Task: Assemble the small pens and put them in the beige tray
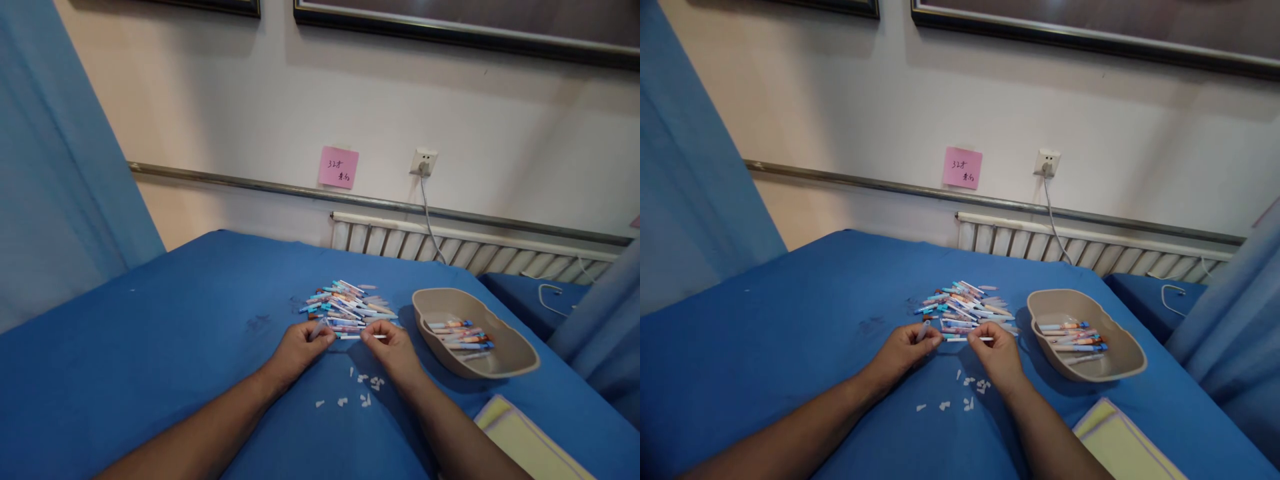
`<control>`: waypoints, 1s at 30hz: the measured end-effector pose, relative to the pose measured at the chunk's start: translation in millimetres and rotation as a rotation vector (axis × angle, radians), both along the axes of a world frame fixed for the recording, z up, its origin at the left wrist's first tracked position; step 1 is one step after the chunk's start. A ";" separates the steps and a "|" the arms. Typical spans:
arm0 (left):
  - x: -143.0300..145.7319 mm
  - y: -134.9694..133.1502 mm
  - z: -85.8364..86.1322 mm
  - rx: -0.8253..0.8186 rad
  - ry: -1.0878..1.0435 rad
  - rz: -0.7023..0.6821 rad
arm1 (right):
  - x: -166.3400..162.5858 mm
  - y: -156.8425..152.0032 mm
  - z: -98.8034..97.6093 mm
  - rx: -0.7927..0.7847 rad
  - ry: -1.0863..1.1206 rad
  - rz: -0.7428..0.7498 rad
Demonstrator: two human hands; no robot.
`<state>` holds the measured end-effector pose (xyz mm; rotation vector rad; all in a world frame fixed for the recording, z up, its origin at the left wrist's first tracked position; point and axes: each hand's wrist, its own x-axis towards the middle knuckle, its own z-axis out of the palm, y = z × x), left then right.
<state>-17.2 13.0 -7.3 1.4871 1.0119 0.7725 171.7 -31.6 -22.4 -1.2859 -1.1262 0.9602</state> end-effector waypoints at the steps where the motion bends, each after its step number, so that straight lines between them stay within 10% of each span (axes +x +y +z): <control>1: 0.1 -0.2 0.1 0.011 0.008 -0.008 | -1.1 -0.2 -0.1 0.004 0.010 0.004; 30: -4.2 -1.8 -1.5 0.000 -0.091 -0.078 | -9.7 -3.8 -13.1 -0.138 0.378 0.261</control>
